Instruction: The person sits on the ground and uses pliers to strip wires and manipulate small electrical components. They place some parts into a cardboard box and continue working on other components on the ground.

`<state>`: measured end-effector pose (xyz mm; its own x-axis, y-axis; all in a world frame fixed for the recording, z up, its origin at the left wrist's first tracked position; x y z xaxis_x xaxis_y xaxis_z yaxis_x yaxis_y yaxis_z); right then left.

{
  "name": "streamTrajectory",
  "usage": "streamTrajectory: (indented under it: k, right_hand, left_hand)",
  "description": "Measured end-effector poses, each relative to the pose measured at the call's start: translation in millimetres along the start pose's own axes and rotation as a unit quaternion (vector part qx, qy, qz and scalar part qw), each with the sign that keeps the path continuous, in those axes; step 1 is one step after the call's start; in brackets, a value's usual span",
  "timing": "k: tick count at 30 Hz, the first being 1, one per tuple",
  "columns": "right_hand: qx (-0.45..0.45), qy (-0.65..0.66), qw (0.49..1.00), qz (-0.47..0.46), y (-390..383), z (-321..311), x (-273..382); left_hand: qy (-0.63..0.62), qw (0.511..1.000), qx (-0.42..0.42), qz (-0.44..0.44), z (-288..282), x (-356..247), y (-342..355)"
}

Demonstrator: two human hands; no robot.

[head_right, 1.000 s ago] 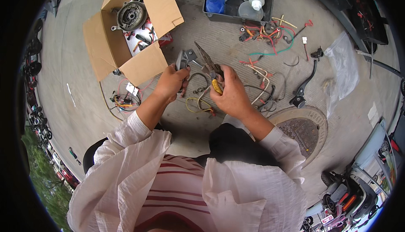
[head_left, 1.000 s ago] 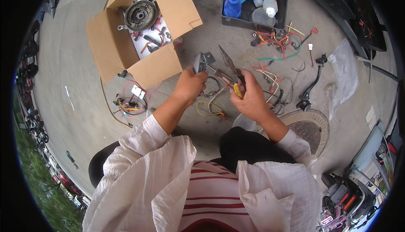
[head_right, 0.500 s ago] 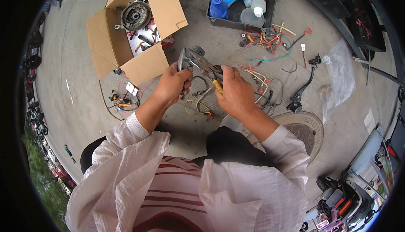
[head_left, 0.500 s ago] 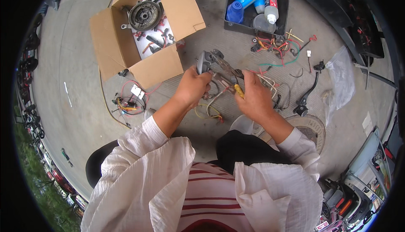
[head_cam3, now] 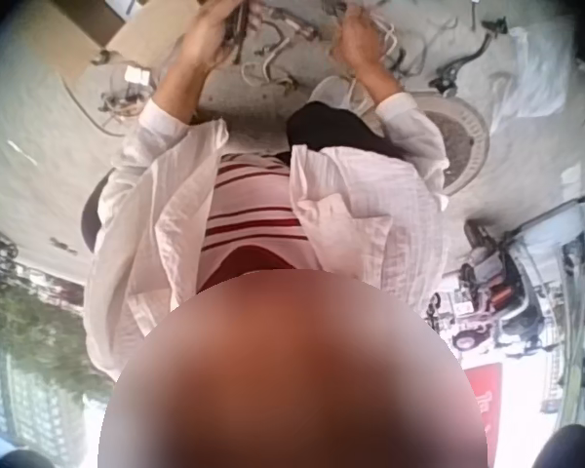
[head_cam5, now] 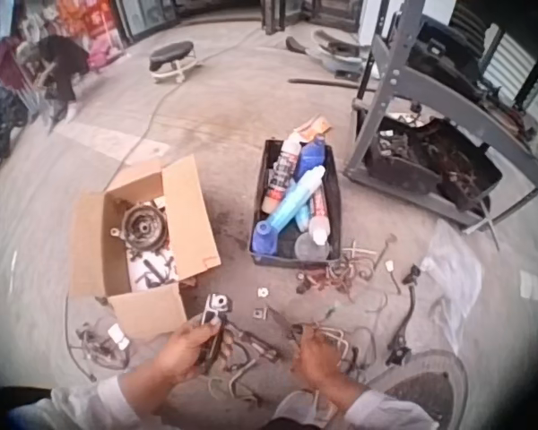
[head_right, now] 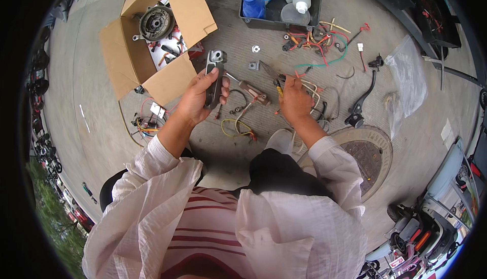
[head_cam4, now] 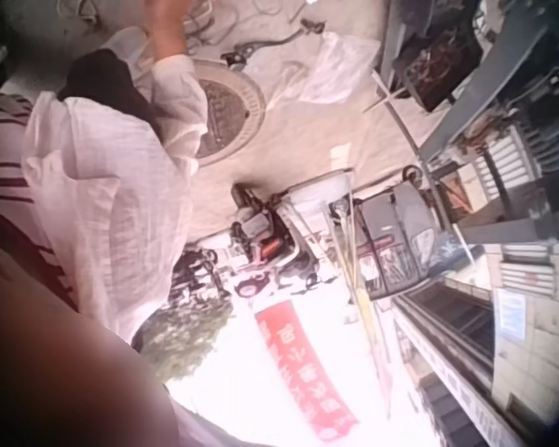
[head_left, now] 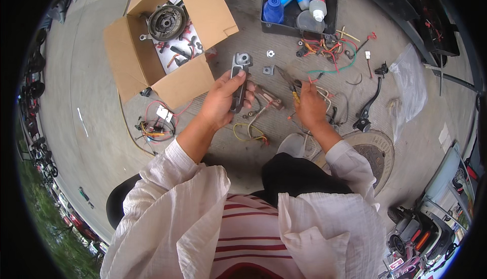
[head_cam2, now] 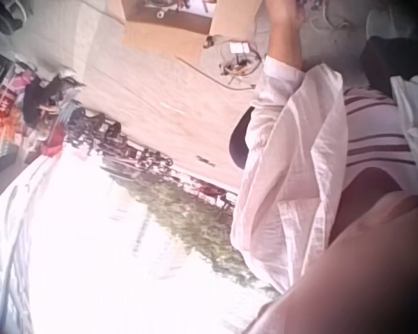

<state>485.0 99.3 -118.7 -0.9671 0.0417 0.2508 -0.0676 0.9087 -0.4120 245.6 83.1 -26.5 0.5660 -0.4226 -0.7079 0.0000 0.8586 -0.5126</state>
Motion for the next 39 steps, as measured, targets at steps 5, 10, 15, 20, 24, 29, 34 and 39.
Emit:
streamTrajectory:
  k: [5,10,15,20,24,29,34,39]
  right_hand:
    - [-0.004,0.005,0.997,0.078,3,9,-24]
    - [-0.102,-0.040,0.994,-0.013,1,-5,-11]
    - [0.001,0.271,0.960,-0.076,14,-26,29]
    - [0.130,0.442,0.883,-0.086,0,-54,71]
    - [0.132,0.484,0.858,-0.109,-6,-58,75]
    - [0.123,0.494,0.852,-0.118,-14,-66,76]
    - [0.144,0.513,0.841,-0.094,-18,-68,75]
    - [0.113,0.499,0.851,-0.123,-21,-77,77]
  left_hand:
    - [0.040,0.999,-0.032,0.006,-33,10,8]
    - [0.014,0.999,-0.038,-0.014,-41,20,11]
    - [0.046,0.999,-0.003,-0.002,-28,26,12]
    - [0.073,0.997,0.002,-0.015,-17,27,8]
    - [0.017,0.997,0.047,-0.050,-6,26,5]
    - [-0.178,0.958,0.108,-0.199,-1,27,-3]
    - [-0.282,0.909,0.130,-0.279,-3,29,-9]
    - [-0.347,0.869,0.168,-0.309,-6,27,-12]
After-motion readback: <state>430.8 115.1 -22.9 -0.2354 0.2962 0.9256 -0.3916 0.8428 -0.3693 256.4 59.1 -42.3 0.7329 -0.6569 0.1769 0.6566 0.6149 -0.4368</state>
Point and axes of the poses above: each hand's wrist, its own y-axis towards the middle knuckle, its own z-axis out of the palm, x = y × z, the point moved 3 cm from there along y, towards the middle knuckle, and after that the axes turned 13 degrees about z, right-handed, at the moved point
